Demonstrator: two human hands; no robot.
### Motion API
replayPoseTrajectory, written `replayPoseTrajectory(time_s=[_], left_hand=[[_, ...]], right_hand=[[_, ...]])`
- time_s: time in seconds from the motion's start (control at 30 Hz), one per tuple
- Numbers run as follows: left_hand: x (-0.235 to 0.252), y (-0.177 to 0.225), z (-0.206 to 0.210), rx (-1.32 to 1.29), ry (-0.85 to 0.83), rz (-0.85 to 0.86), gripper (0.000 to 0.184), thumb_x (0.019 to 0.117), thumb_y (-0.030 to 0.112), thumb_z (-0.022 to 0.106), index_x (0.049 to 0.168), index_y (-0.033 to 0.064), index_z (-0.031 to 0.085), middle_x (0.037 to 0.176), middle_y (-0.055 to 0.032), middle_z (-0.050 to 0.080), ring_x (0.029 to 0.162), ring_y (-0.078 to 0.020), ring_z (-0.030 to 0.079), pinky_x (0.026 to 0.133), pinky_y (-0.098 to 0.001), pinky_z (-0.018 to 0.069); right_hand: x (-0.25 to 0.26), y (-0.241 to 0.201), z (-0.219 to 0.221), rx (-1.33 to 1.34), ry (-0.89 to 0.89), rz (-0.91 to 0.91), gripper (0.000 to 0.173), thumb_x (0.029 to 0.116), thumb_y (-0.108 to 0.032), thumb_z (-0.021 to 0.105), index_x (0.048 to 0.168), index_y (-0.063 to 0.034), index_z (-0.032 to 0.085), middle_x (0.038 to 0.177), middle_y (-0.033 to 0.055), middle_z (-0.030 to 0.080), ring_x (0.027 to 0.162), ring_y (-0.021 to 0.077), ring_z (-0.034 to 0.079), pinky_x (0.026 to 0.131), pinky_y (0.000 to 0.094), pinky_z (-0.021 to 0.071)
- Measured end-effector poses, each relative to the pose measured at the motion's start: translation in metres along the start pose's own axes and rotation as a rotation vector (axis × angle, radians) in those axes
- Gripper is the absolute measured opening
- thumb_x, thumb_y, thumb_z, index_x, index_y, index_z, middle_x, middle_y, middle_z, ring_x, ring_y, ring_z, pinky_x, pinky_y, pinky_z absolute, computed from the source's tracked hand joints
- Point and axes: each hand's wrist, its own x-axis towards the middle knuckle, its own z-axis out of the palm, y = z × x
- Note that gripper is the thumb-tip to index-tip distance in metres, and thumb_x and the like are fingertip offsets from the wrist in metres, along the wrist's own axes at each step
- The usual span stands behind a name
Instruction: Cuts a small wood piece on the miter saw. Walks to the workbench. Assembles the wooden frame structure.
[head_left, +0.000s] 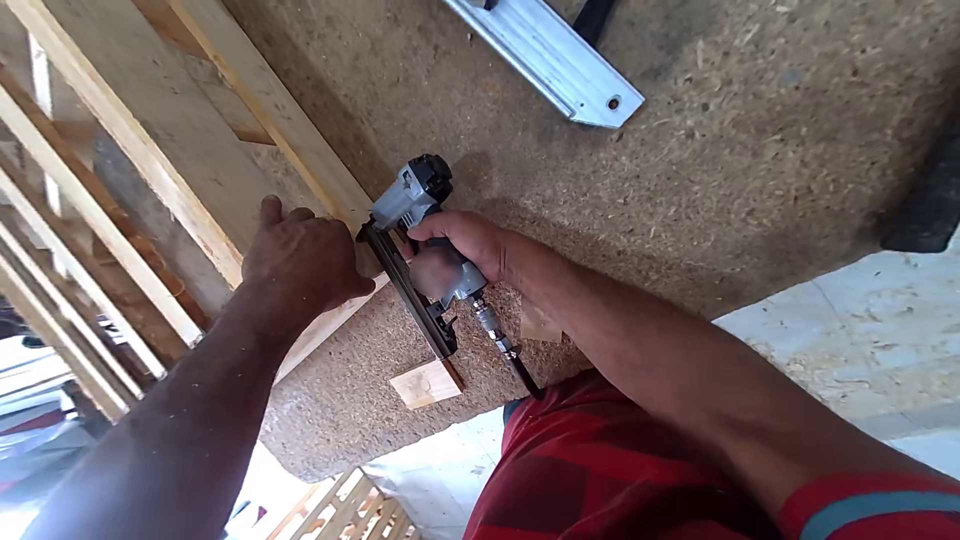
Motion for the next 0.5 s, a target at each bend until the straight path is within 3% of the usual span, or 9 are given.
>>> replayPoseTrajectory(time_s=[0.33,0.5], left_hand=[[-0.001,0.002,-0.004,0.003,-0.035,-0.014,0.07,0.0703,0.075,0.075,0.097,0.0109,0.072,0.097,-0.0057,0.073,0.112,-0.0291,0.065,0.117,-0.0576,0.029],[-0.002,0.003,-0.004,0.001,-0.035,-0.013,0.067,0.0707,0.074,0.075,0.094,0.0117,0.072,0.095,-0.0049,0.073,0.111,-0.0273,0.065,0.117,-0.0568,0.0301]], right_hand=[[-0.01,0.011,-0.003,-0.022,0.009,0.031,0.026,0.1058,-0.029,0.045,0.097,-0.0077,0.058,0.058,-0.0017,0.042,0.042,0.0111,0.045,0.047,0.0345,0.0549],[-0.018,0.017,-0.007,-0.048,0.006,0.059,0.026,0.1059,-0.029,0.046,0.101,-0.0073,0.06,0.058,-0.0024,0.042,0.043,0.0103,0.046,0.048,0.0334,0.0554]])
